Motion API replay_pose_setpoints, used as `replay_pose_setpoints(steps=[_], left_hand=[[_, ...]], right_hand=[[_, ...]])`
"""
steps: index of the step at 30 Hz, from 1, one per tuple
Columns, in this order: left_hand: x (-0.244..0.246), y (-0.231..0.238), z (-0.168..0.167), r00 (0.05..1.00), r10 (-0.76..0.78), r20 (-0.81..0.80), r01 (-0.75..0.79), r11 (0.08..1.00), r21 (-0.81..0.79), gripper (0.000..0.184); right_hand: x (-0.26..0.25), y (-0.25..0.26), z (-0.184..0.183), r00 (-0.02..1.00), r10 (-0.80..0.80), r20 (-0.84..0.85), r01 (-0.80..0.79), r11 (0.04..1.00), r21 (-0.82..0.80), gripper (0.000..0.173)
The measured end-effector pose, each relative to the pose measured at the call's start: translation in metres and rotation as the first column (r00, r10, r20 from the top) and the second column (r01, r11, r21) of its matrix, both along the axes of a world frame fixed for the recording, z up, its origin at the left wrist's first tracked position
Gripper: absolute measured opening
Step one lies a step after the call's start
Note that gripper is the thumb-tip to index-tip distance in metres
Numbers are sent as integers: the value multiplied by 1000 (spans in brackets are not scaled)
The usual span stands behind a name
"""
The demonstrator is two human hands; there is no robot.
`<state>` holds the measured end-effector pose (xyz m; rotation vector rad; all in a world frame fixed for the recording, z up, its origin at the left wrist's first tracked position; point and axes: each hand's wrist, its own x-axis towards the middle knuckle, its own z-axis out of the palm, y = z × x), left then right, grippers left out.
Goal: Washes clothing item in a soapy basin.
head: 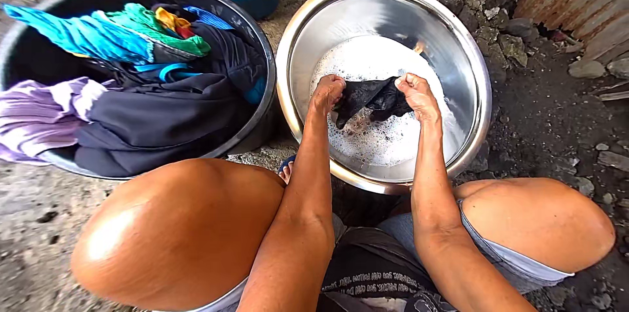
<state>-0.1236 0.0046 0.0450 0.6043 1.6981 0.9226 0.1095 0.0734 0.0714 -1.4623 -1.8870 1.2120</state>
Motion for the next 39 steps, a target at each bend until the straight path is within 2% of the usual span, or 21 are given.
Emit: replay_pose_setpoints(steps=[2,4,6,8,11,13,15,17,19,21,23,25,29,31,33,36,39], left_hand=[[3,-4,-12,999,-23,-41,22,999,-33,47],[8,-9,-26,988,-38,-149,28,997,-67,41],[15,-14,-43,964,-90,-252,62,991,-118,34],[23,-19,-54,928,-211,-306,161,970,-179,31],[39,-23,-66,779,-509,-366,407,855,-323,41],[51,-24,-71,687,-626,-370,500,776,-385,51],[60,-24,-72,681,-649,-339,504,751,-427,58],[63,-26,-70,713,-619,-330,481,774,-412,46],[61,-25,-71,835,-493,-245,409,854,-321,35],[61,-24,-68,971,-238,-25,224,941,-252,36],[58,-21,-67,982,7,189,39,970,-241,34],[56,-20,-66,959,111,259,-37,961,-273,27],[56,-22,-66,985,64,158,-17,960,-280,45],[56,-22,-63,970,88,226,-32,970,-240,48],[54,-21,-57,956,29,291,29,981,-193,39],[52,-20,-52,925,-132,356,180,978,-108,33],[52,-23,-58,896,-279,345,309,950,-37,50]], right_hand=[[-1,-1,-17,977,-12,214,23,999,-48,27],[-6,-7,-35,959,30,281,14,988,-153,30],[-12,-13,-50,944,123,305,-47,969,-244,27],[-21,-22,-62,927,218,304,-120,943,-310,27],[-38,-37,-82,903,321,286,-214,913,-348,31],[-48,-52,-92,876,387,288,-279,894,-351,40],[-54,-65,-98,846,435,309,-326,880,-345,39],[-55,-69,-99,837,442,322,-325,876,-356,33],[-52,-70,-94,886,359,293,-238,896,-375,27],[-47,-69,-85,935,270,231,-154,893,-423,27],[-41,-64,-79,969,220,108,-143,864,-482,24],[-34,-55,-88,985,154,-79,-172,827,-535,21],[-23,-56,-78,942,-147,-302,-46,834,-550,20],[-21,-50,-85,861,-285,-421,1,830,-558,19],[-22,-40,-98,764,-391,-513,13,804,-595,17],[-22,-37,-97,698,-479,-532,52,775,-630,17],[-22,-37,-98,660,-542,-521,89,744,-662,18]])
